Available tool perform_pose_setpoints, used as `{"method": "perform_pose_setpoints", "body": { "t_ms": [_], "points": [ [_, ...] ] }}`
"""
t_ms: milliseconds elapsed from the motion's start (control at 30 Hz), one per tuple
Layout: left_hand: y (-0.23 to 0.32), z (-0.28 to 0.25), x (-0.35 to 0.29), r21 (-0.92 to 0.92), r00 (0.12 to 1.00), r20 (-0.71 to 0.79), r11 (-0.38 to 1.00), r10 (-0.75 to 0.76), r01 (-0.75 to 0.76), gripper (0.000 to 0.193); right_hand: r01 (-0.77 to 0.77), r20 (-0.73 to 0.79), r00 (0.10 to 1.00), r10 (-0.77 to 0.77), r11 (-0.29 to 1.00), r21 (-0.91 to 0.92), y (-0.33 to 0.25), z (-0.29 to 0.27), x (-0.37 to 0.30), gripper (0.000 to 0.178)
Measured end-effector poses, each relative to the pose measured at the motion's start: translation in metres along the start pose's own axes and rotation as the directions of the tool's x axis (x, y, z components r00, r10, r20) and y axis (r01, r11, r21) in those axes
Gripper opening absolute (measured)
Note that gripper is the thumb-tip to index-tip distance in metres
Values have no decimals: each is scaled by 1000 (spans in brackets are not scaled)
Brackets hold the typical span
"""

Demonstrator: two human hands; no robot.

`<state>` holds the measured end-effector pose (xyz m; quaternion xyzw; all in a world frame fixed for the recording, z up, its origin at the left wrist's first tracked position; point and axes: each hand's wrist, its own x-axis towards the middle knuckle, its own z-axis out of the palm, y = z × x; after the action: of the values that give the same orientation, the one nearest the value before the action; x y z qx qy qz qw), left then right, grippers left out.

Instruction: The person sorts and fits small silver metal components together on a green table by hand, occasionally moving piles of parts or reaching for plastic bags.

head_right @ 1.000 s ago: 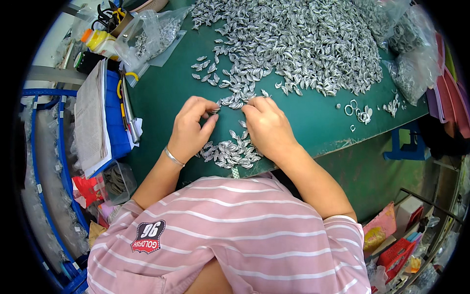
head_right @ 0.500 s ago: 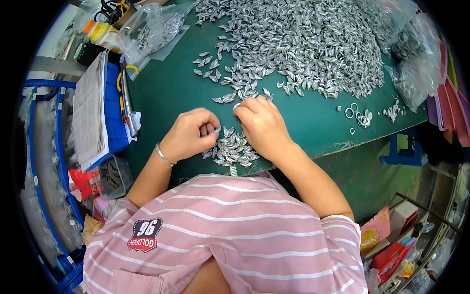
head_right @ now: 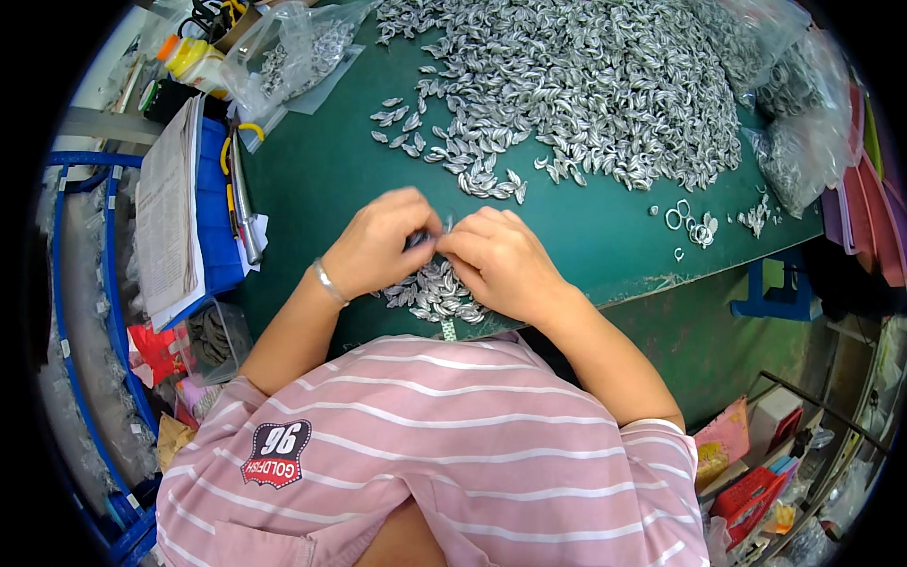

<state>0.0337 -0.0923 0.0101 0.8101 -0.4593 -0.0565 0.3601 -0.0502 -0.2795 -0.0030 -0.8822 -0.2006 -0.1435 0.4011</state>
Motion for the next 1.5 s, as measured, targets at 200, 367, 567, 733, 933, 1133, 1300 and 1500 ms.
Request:
{"method": "perform_pose_setpoints", "body": {
  "t_ms": [200,367,567,733,933,1133,1300,1500],
  "points": [
    [7,-17,-6,-142,970,235,985,-67,102,11,-78,-210,978,6,938,-338,13,-2,19,18],
    [11,-31,-9,-210,963,215,956,-161,207,12,-67,-209,978,22,975,-210,14,-9,7,16],
    [7,-33,-15,-287,940,262,912,-218,292,14,-208,-85,968,235,946,250,-10,-20,-9,13],
    [6,-22,-12,-174,989,99,977,-109,125,15,-109,-72,991,109,994,12,-12,-6,-2,11],
    [7,1,-14,-31,999,-12,999,-36,36,21,-142,-17,990,141,977,-157,-15,9,1,6],
    [15,3,-14,64,997,-25,996,-68,70,19,-150,11,988,155,971,-188,-18,2,-5,6],
    [15,1,-12,6,995,-22,996,-94,94,19,-154,-62,987,148,982,-113,-17,1,-10,8],
    [33,-5,-9,-480,860,126,728,-494,488,9,-179,-172,959,225,952,248,-31,2,-1,19]
  ]
}}
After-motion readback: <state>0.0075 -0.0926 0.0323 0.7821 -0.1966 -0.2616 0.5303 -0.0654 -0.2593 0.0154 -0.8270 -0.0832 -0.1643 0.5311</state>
